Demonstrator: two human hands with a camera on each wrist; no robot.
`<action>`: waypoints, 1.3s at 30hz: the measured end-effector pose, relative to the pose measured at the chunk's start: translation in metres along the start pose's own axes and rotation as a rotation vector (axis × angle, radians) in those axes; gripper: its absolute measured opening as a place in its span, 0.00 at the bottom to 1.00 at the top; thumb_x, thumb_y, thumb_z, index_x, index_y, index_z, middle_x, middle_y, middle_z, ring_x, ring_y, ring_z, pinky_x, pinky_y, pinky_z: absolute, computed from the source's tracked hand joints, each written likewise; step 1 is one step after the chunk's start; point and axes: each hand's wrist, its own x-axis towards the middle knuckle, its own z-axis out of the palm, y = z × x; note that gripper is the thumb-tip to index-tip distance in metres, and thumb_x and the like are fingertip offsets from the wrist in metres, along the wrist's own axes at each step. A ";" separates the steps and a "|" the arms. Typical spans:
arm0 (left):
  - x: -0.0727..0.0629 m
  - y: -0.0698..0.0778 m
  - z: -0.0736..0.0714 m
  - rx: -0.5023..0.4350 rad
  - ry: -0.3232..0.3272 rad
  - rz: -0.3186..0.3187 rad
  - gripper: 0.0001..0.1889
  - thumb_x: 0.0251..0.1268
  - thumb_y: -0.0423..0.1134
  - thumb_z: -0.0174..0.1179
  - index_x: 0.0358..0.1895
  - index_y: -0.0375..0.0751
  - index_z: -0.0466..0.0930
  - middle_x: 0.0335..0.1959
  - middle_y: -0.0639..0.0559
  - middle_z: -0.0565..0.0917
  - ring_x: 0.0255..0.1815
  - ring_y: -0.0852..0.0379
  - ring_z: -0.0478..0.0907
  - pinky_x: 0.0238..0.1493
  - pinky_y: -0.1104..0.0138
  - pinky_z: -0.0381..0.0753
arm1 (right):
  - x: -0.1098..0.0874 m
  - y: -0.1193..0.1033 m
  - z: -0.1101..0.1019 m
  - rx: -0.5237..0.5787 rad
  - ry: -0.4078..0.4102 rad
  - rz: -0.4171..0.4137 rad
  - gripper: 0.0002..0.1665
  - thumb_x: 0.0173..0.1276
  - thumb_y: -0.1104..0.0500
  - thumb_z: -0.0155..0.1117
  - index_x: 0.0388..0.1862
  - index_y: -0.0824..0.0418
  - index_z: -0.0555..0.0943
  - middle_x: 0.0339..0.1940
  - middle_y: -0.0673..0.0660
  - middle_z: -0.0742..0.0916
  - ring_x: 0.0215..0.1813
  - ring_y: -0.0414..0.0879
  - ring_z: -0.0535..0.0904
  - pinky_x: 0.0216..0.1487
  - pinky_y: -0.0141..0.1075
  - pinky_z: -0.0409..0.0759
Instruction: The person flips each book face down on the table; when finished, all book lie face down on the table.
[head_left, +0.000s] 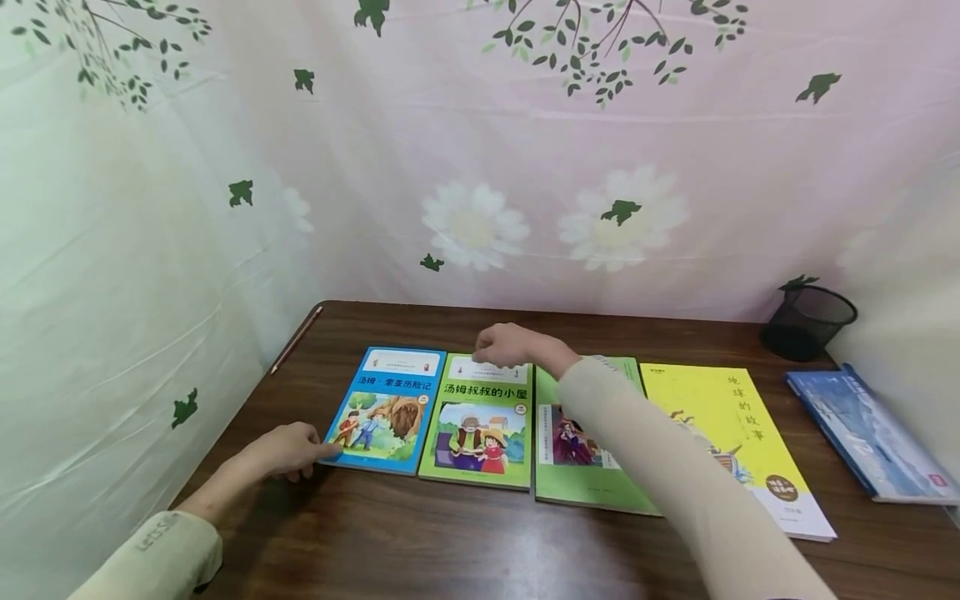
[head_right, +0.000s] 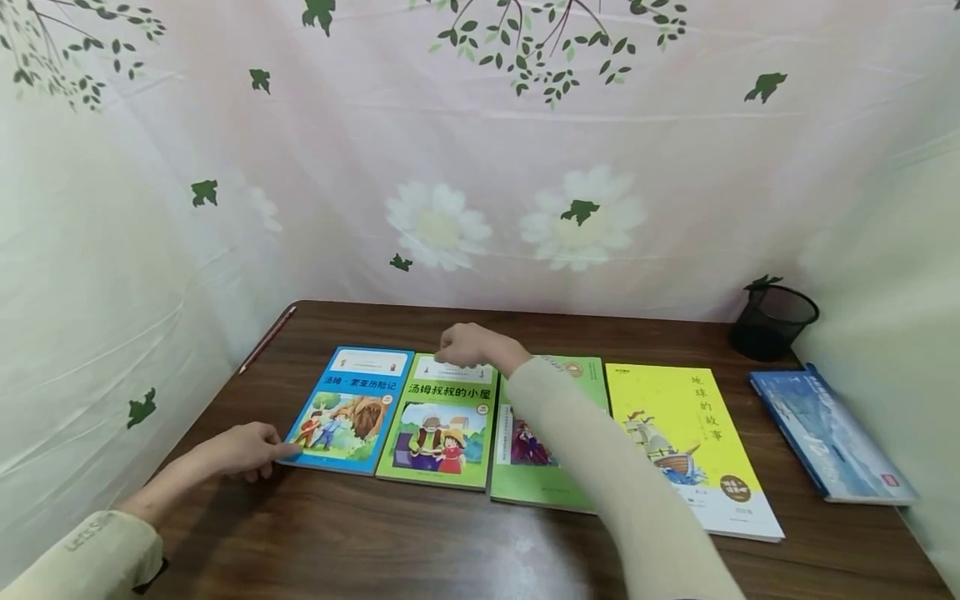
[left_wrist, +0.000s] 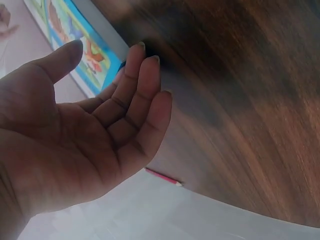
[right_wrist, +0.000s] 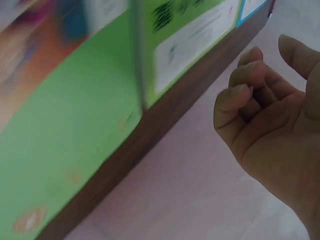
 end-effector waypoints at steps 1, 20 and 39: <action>0.000 0.001 0.001 0.009 0.004 -0.005 0.23 0.70 0.56 0.60 0.34 0.36 0.77 0.24 0.48 0.81 0.25 0.54 0.77 0.29 0.62 0.78 | 0.006 -0.004 0.004 0.005 0.011 -0.005 0.19 0.78 0.48 0.53 0.58 0.57 0.80 0.53 0.58 0.85 0.48 0.49 0.82 0.51 0.46 0.82; -0.002 0.001 0.014 0.068 0.075 -0.053 0.26 0.68 0.58 0.60 0.22 0.39 0.79 0.17 0.49 0.80 0.19 0.56 0.74 0.23 0.66 0.68 | 0.068 -0.059 0.067 -0.058 0.112 0.069 0.35 0.76 0.43 0.55 0.75 0.60 0.67 0.69 0.58 0.79 0.65 0.51 0.78 0.66 0.46 0.78; -0.001 0.004 0.012 0.027 0.024 -0.077 0.23 0.71 0.56 0.58 0.30 0.37 0.75 0.22 0.47 0.80 0.22 0.55 0.76 0.24 0.64 0.77 | 0.086 -0.058 0.081 -0.052 0.147 0.215 0.45 0.70 0.36 0.62 0.77 0.59 0.64 0.68 0.58 0.80 0.59 0.49 0.81 0.64 0.47 0.79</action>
